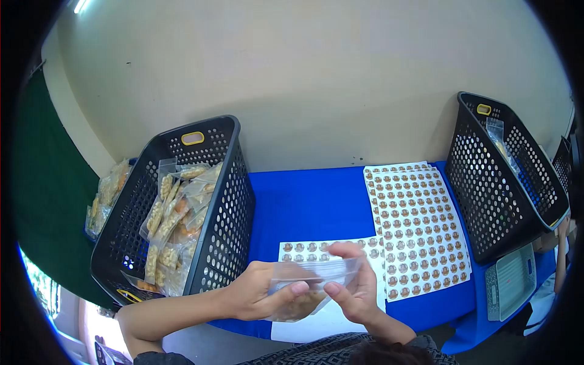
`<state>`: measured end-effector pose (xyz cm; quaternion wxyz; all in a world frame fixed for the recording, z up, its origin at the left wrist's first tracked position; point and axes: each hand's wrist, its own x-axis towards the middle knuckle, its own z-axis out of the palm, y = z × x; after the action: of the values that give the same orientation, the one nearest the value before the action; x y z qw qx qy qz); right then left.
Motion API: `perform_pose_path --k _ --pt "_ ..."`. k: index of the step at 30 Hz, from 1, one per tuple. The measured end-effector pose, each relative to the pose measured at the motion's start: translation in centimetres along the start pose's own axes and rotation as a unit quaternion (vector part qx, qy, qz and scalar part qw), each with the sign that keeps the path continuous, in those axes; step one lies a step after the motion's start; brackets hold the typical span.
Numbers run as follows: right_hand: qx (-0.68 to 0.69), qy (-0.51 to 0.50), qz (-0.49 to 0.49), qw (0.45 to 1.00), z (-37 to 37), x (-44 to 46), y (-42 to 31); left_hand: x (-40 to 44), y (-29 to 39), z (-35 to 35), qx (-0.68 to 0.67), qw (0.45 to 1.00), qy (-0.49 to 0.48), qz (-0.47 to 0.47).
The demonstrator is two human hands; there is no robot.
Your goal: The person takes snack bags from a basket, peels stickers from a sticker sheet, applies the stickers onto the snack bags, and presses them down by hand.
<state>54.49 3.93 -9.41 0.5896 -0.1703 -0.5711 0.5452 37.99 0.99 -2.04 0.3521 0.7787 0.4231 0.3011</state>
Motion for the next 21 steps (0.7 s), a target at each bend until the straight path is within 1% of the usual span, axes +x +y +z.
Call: perform_pose_path --k 1,2,3,4,5,7,8,10,11,12,13,14,15,16,17,18,19,20,21 --pt "0.001 0.001 0.002 1.0 -0.3 -0.1 0.4 0.0 0.2 0.0 -0.004 1.0 -0.007 -0.011" --pt "-0.022 -0.036 -0.046 0.998 -0.7 -0.2 1.2 -0.2 0.0 0.0 -0.002 0.999 -0.008 -0.043" --pt "-0.044 -0.072 -0.095 0.992 -0.8 -0.3 1.7 -0.2 -0.2 -0.1 -0.002 0.999 -0.008 -0.044" --pt "-0.043 -0.018 -0.069 0.997 -0.1 -0.1 0.9 -0.1 -0.5 -0.1 0.011 1.0 0.003 -0.023" --pt "-0.042 -0.018 -0.068 0.997 -0.2 -0.1 1.0 0.0 -0.6 -0.1 0.024 1.0 0.014 -0.002" --pt "-0.041 -0.056 -0.072 0.995 -0.8 0.0 1.1 0.1 -0.4 -0.2 0.023 1.0 0.018 -0.011" --pt "-0.042 -0.055 -0.072 0.995 -1.0 0.0 0.9 0.0 -0.4 -0.4 0.005 1.0 0.005 -0.025" --pt "-0.017 -0.085 0.003 0.996 -1.3 0.0 0.5 0.0 -0.7 -0.3 -0.013 0.999 -0.007 -0.038" --pt "-0.016 -0.085 0.004 0.996 -1.3 0.0 0.4 0.1 -1.1 0.2 -0.033 0.997 0.07 -0.015" --pt "-0.016 -0.043 0.04 0.998 -1.4 0.0 0.3 0.1 -1.4 0.4 -0.053 0.988 0.145 0.009" --pt "-0.015 0.0 0.076 0.997 -1.4 0.0 0.3 0.3 -1.5 0.4 -0.053 0.988 0.144 0.009" --pt "0.009 0.067 0.022 0.997 -1.1 0.4 0.7 0.4 -1.6 0.2 0.022 0.983 0.176 0.044" --pt "-0.005 0.095 0.003 0.995 -1.5 0.6 1.4 0.6 -1.5 0.0 0.097 0.97 0.208 0.078" --pt "0.075 0.117 0.03 0.99 -1.4 0.6 1.4 0.5 -1.1 -0.5 0.188 0.966 0.157 0.084" --pt "0.155 0.138 0.056 0.977 -1.3 0.7 1.3 0.3 -1.0 -0.7 0.234 0.964 0.095 0.083" --pt "0.155 0.139 0.055 0.977 -1.2 0.5 1.1 0.5 -0.6 -0.4 0.248 0.964 0.069 0.071" --pt "0.177 0.105 0.077 0.976 -1.0 0.2 1.0 0.7 -0.3 0.1 0.262 0.962 0.043 0.06" --pt "0.199 0.071 0.098 0.972 -0.8 -0.1 0.8 0.6 -0.4 0.7 0.264 0.964 0.022 0.029" --pt "0.207 0.055 0.135 0.967 -0.4 -0.7 0.5 0.6 -0.8 0.9 0.264 0.964 0.021 0.029"
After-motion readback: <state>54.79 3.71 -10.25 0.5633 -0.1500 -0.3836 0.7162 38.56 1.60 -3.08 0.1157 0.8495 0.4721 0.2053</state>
